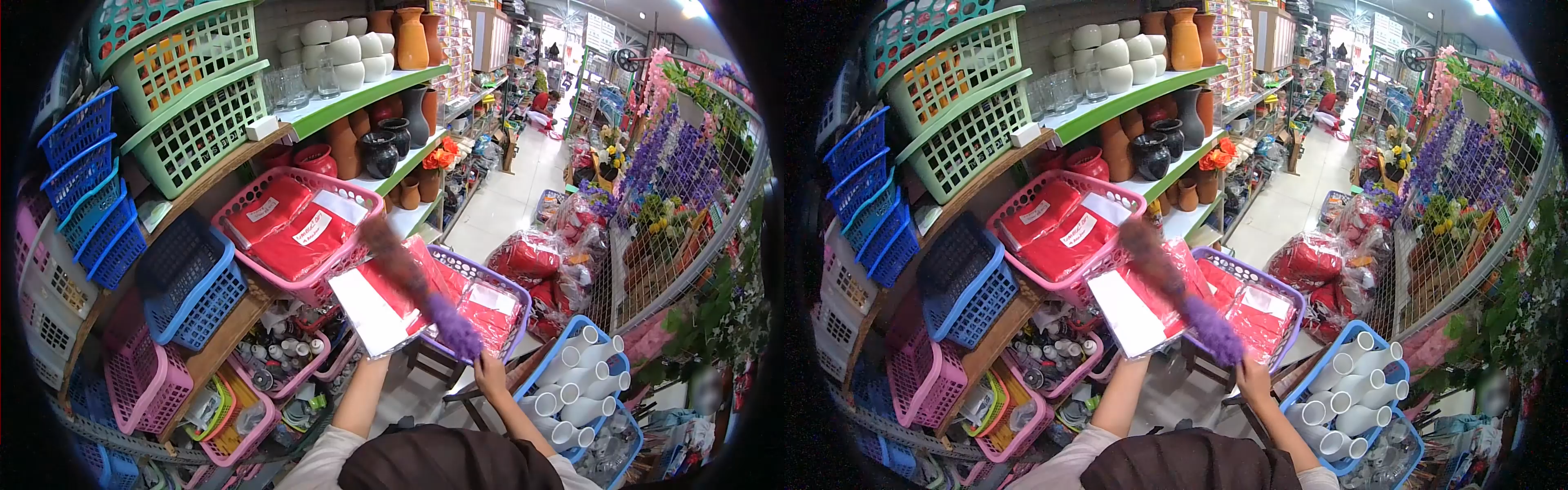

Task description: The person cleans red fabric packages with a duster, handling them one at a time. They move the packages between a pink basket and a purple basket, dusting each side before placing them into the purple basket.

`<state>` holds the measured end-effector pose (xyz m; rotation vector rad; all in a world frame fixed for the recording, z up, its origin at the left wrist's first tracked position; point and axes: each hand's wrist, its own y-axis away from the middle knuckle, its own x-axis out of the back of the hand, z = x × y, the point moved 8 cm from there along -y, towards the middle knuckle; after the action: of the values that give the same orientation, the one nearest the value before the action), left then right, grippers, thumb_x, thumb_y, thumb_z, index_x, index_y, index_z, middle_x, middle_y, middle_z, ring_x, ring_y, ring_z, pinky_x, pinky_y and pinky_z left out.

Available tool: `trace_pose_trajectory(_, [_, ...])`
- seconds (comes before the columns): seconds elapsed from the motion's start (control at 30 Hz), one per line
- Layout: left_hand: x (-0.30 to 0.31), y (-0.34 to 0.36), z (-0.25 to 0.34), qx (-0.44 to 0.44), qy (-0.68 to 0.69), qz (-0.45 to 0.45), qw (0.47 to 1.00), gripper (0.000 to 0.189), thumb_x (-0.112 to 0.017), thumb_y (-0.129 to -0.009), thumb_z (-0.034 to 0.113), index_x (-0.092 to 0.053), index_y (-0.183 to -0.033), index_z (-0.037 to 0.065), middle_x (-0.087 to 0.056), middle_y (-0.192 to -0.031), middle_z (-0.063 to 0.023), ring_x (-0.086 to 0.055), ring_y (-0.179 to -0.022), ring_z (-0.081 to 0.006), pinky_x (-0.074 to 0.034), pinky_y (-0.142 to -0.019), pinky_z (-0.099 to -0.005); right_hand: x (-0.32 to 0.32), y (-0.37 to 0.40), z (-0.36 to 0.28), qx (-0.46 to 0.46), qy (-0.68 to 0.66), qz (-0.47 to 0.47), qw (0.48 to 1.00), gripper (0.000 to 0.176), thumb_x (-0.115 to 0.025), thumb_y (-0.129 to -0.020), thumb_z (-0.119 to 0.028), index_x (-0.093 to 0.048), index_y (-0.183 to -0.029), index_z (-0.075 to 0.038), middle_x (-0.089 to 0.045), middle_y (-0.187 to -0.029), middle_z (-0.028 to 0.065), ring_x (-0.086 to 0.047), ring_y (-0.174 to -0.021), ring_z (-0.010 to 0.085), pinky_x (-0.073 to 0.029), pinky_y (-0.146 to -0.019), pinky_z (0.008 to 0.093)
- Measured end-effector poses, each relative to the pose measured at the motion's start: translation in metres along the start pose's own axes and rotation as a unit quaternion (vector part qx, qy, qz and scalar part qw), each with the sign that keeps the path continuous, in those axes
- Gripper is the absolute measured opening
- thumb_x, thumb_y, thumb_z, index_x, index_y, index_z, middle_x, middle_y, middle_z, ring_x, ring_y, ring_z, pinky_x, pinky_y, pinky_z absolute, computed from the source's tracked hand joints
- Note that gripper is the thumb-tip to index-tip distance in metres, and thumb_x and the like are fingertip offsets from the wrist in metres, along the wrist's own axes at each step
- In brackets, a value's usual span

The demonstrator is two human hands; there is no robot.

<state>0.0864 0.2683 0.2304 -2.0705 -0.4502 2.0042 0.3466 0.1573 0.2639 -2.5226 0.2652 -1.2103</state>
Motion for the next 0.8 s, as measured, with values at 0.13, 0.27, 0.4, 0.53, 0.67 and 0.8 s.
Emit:
trace_pose_trajectory(0.13, [-0.001,-0.007,0.005,-0.009,-0.084,0.007,0.996,0.049,-0.036,-0.09,0.032,-0.027,-0.131,0.006,-0.038,-0.129,-0.0118,-0.04,-0.114,-0.0224,-0.037,-0.095,-0.0363,-0.01,0.007,-0.023,0.117,-0.01,-0.107,0.987,0.027,-0.057,-0.073,-0.013,-0.054,-0.099,-0.006,-0.057,-0.072,0.0153,-0.057,-0.063,0.0339,-0.045,-0.055,0.0415])
trace_pose_trajectory(0.27, [0.001,-0.014,0.0,-0.019,-0.167,0.014,0.986,0.049,-0.036,-0.09,0.032,-0.027,-0.131,0.006,-0.038,-0.129,-0.0116,-0.04,-0.114,-0.0223,-0.037,-0.095,-0.0361,-0.017,0.002,-0.008,0.107,-0.012,-0.09,0.99,0.028,-0.057,-0.072,-0.014,-0.054,-0.098,-0.005,-0.057,-0.072,0.0164,-0.056,-0.063,0.0351,-0.044,-0.054,0.0427])
trace_pose_trajectory(0.4, [0.006,-0.002,0.01,-0.031,-0.248,0.021,0.968,0.049,-0.036,-0.09,0.032,-0.027,-0.131,0.006,-0.038,-0.129,-0.0114,-0.04,-0.114,-0.0222,-0.037,-0.095,-0.0359,-0.025,-0.015,0.029,-0.013,-0.023,-0.025,0.999,0.023,-0.053,-0.077,-0.013,-0.05,-0.096,-0.001,-0.052,-0.063,0.0231,-0.054,-0.061,0.0405,-0.041,-0.055,0.0471])
trace_pose_trajectory(0.53, [0.006,-0.007,0.004,-0.04,-0.328,0.033,0.943,0.049,-0.035,-0.09,0.033,-0.027,-0.131,0.006,-0.039,-0.128,-0.0112,-0.04,-0.114,-0.0221,-0.037,-0.094,-0.0357,-0.049,-0.033,0.054,-0.086,-0.066,-0.008,0.994,0.021,-0.05,-0.08,-0.014,-0.048,-0.094,0.002,-0.053,-0.065,0.0265,-0.053,-0.062,0.043,-0.041,-0.056,0.0479])
trace_pose_trajectory(0.67, [0.012,0.007,0.016,-0.046,-0.407,0.042,0.911,0.049,-0.035,-0.09,0.033,-0.027,-0.131,0.007,-0.039,-0.128,-0.0111,-0.04,-0.114,-0.0221,-0.037,-0.094,-0.0355,-0.089,-0.052,0.074,-0.108,-0.075,0.017,0.991,0.022,-0.048,-0.081,-0.014,-0.049,-0.093,0.005,-0.054,-0.072,0.0293,-0.054,-0.069,0.0449,-0.041,-0.061,0.0492])
trace_pose_trajectory(0.8, [0.098,0.009,0.031,-0.058,-0.401,0.036,0.914,0.045,-0.035,-0.091,0.033,-0.03,-0.128,0.007,-0.042,-0.123,-0.0093,-0.043,-0.11,-0.0203,-0.039,-0.092,-0.033,-0.134,-0.06,0.109,-0.188,-0.06,-0.015,0.98,0.026,-0.044,-0.084,-0.017,-0.05,-0.09,0.007,-0.055,-0.079,0.031,-0.054,-0.078,0.0453,-0.041,-0.068,0.0504])
